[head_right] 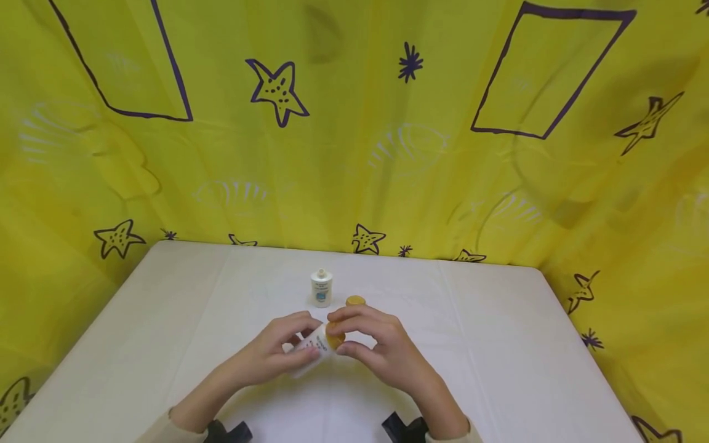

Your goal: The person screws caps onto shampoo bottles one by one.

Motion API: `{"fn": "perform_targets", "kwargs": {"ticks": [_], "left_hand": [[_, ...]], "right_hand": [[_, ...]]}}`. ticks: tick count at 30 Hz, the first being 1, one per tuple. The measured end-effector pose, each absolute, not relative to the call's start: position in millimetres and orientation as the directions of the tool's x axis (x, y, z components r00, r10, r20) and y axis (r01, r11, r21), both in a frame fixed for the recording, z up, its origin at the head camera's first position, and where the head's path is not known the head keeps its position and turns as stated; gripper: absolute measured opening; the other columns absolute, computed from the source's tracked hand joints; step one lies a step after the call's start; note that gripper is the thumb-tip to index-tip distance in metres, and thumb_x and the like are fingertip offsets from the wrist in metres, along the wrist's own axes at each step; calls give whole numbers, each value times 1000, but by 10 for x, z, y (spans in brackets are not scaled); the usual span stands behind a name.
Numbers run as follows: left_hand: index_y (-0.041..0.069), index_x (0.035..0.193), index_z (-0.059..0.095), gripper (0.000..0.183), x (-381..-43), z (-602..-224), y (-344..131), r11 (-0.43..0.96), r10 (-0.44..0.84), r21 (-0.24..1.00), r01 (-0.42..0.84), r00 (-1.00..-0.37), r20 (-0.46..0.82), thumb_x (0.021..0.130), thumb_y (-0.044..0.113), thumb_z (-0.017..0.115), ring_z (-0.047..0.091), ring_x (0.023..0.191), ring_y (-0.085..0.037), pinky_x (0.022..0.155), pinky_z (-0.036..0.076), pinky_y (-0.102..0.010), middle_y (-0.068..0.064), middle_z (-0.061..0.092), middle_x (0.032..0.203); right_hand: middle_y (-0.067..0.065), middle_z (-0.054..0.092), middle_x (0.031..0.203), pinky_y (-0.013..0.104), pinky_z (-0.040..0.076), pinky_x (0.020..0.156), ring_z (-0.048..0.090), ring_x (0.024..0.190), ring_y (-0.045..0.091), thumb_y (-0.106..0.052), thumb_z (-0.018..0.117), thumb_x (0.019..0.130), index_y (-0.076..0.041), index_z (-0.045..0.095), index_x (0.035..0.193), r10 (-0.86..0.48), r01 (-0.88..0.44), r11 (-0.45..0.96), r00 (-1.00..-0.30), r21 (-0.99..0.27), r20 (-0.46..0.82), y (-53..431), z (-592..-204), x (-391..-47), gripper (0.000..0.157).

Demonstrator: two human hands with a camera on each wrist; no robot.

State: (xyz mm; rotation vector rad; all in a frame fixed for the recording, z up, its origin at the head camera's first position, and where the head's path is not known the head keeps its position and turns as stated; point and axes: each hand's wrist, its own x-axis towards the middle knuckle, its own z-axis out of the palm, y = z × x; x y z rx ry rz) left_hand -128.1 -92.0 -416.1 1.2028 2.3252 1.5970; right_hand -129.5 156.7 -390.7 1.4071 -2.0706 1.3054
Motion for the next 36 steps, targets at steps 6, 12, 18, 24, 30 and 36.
{"fn": "perform_targets", "kwargs": {"ticks": [6,12,18,24,30,36], "left_hand": [[17,115,66,19,-1264,-4134,-908,173,619,799,576,-695,367,97,22,65,59,87,-5,76,56,-28,4,63,96],[19,114,66,18,-1279,-4154,-914,182,615,757,628,-673,411,96,21,66,56,82,-4,73,53,-25,8,60,92],[21,115,65,19,-1277,-4163,-927,187,629,731,656,-652,424,96,21,67,52,80,-3,66,49,-21,10,57,91],[21,115,64,21,-1273,-4158,-924,209,626,690,693,-637,450,95,22,68,50,81,-1,67,46,-18,11,56,91],[19,115,63,21,-1276,-4164,-913,211,625,632,746,-600,499,96,23,68,47,79,0,64,44,-15,9,54,89],[18,114,63,21,-1273,-4161,-906,227,619,613,757,-598,510,96,24,68,45,77,0,62,42,-14,9,52,88]], "right_hand": [[8,68,116,24,47,101,63,112,22,1,80,77,-12,68,110,-567,-847,117,-485,-518,665,1551,-3909,-1282,38],[5,67,110,23,47,101,63,107,20,-3,82,74,-13,68,107,-559,-844,134,-497,-519,664,1537,-3923,-1279,37],[2,65,103,23,48,96,61,98,15,-10,82,76,-12,67,106,-550,-854,120,-482,-507,682,1525,-3943,-1292,33],[0,63,98,21,49,90,60,91,12,-17,81,78,-13,67,104,-529,-856,139,-490,-498,693,1512,-3957,-1281,30],[-4,62,95,19,49,81,59,86,8,-25,79,80,-15,67,103,-514,-849,180,-512,-497,688,1501,-3952,-1259,28],[-7,62,93,18,48,78,58,85,7,-26,79,81,-16,66,103,-502,-834,215,-541,-508,675,1492,-3945,-1238,27]]}}
